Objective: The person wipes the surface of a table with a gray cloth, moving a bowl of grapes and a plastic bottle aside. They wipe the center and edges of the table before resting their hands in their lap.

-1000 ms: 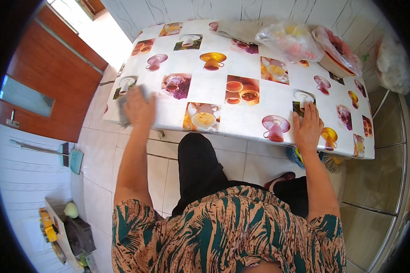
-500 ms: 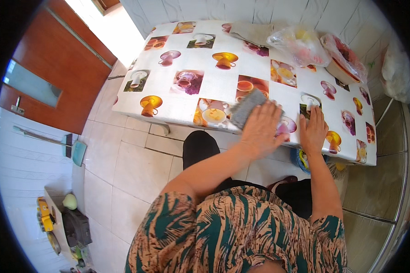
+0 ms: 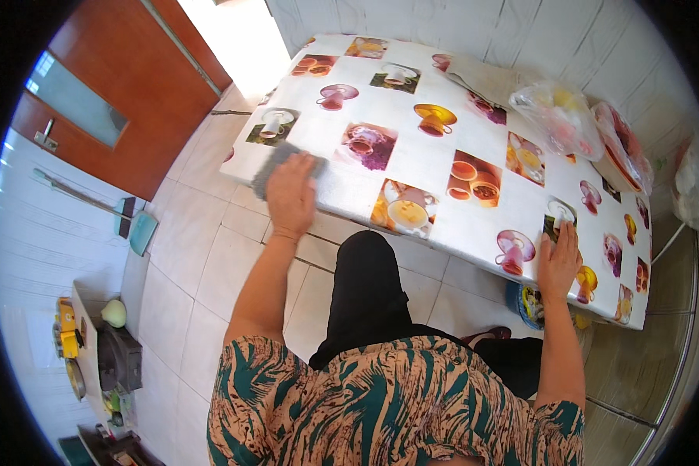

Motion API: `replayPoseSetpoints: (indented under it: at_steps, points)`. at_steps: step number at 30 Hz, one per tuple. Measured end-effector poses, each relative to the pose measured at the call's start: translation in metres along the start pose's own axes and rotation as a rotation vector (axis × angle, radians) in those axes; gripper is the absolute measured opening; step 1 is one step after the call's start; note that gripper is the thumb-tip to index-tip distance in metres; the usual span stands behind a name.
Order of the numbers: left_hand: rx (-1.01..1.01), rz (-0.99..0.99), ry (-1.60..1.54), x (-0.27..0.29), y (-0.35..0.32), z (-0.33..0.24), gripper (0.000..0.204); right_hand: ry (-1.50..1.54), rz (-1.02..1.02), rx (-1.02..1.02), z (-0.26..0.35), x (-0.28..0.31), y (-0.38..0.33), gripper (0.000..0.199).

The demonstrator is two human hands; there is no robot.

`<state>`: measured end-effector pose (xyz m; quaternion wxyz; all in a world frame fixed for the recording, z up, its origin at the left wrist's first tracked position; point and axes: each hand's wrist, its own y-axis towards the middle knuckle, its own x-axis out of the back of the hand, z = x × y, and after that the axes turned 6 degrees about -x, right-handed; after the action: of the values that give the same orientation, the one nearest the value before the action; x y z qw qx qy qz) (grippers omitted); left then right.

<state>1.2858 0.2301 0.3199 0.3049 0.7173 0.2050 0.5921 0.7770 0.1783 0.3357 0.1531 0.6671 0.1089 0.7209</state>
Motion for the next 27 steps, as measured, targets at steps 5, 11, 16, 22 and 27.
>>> replayPoseSetpoints:
  at_steps: [5,11,16,22,27]
  points:
    - [0.353,0.138,0.33,0.006,0.014,0.07,0.045,0.0,0.01,-0.019,0.005,0.005,0.002,0.053]
    - [0.789,0.344,0.465,-0.005,0.047,0.071,0.062,0.007,-0.018,-0.008,0.006,0.004,0.002,0.052]
    - [0.49,0.326,0.445,-0.013,0.026,0.033,0.06,0.007,-0.045,0.003,0.009,0.002,0.001,0.053]
    - [-0.03,0.393,-0.024,-0.022,0.056,-0.17,0.049,-0.015,-0.071,0.01,0.002,-0.002,0.001,0.053]
    - [-0.282,0.212,-0.364,-0.054,0.042,-0.271,0.045,0.022,-0.029,0.013,0.006,-0.001,0.004,0.054]
